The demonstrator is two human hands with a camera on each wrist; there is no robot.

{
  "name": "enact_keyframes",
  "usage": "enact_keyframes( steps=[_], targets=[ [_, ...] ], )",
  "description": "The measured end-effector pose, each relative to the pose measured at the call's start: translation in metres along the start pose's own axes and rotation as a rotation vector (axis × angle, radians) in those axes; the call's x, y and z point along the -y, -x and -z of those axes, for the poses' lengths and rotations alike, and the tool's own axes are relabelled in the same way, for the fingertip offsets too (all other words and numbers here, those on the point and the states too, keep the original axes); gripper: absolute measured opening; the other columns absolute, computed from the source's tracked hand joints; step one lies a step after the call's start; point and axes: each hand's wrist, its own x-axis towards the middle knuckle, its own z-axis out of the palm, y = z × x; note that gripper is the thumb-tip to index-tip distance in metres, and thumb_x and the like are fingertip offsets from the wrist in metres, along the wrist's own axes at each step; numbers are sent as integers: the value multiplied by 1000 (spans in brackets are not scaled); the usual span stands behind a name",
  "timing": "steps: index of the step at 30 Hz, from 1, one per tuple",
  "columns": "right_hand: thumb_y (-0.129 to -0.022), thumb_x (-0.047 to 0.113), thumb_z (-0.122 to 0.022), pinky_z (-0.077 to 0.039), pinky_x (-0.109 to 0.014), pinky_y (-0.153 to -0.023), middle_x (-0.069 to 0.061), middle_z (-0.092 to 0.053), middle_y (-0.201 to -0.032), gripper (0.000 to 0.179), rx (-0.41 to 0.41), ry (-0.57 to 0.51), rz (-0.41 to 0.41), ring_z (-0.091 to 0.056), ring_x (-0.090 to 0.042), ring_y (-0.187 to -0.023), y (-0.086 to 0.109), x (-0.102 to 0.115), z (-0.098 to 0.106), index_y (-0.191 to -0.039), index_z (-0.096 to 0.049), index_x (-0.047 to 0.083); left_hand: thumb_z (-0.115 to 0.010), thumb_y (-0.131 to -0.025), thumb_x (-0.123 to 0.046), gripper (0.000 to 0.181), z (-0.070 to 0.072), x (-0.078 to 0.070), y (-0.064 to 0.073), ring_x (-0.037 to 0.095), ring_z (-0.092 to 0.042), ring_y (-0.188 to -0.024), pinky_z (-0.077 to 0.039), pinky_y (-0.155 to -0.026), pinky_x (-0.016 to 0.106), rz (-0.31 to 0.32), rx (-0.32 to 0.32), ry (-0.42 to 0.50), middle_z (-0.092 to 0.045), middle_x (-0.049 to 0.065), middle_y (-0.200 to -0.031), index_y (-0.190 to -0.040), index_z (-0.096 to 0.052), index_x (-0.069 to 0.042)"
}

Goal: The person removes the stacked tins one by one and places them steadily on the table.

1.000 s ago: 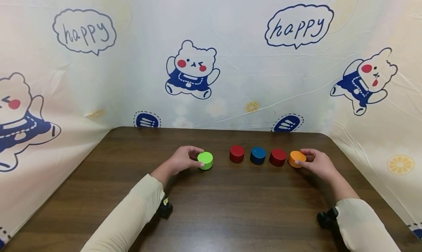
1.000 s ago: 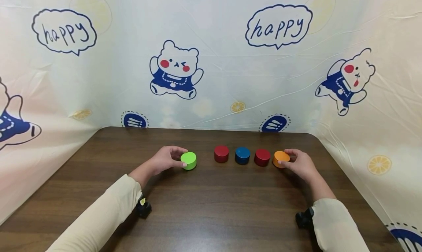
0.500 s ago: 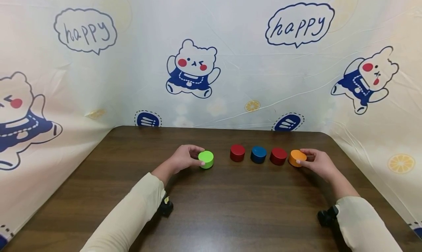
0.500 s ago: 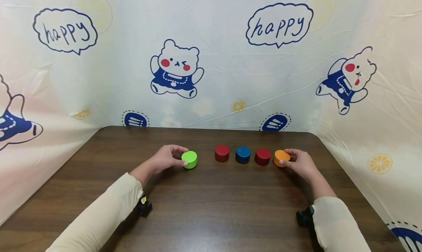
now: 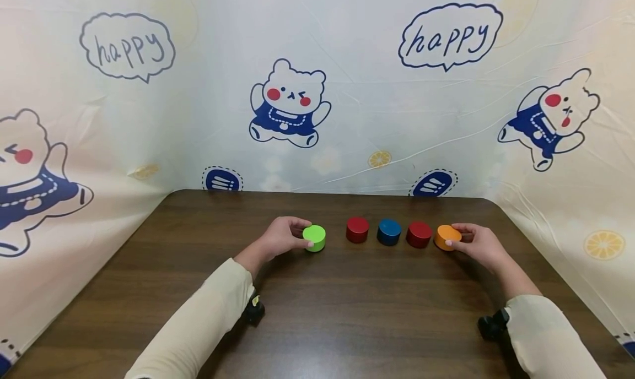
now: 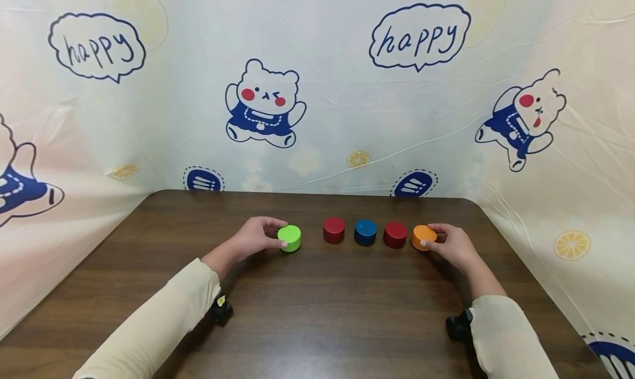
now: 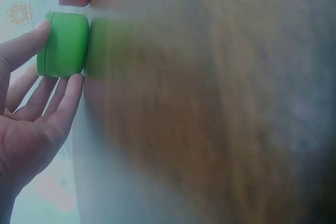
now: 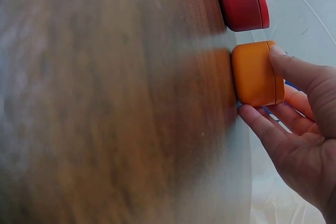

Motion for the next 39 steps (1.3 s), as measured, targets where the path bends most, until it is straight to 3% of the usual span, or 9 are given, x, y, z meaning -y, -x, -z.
enact_keyframes(
  steps=[14, 39],
  targets=[
    [-90, 42, -70, -51, -48, -93, -33, -49, -133, 72, 9, 6, -12, -54, -44, -113, 1, 2, 0, -139, -45, -5, -82, -79, -13, 52, -11, -5, -11, 23, -61, -108, -54, -81, 32, -36, -40, -21, -66, 7, -116, -127, -64, -6],
    [-89, 42, -70, -51, -49, -93, -32, -51, -133, 72, 8, 12, 2, -55, -43, -112, 1, 1, 1, -138, -47, -5, -80, -82, -11, 52, -22, -15, -29, 24, -60, -109, -53, -86, 35, -20, -61, -20, -65, 9, -118, -129, -61, -3]
  ],
)
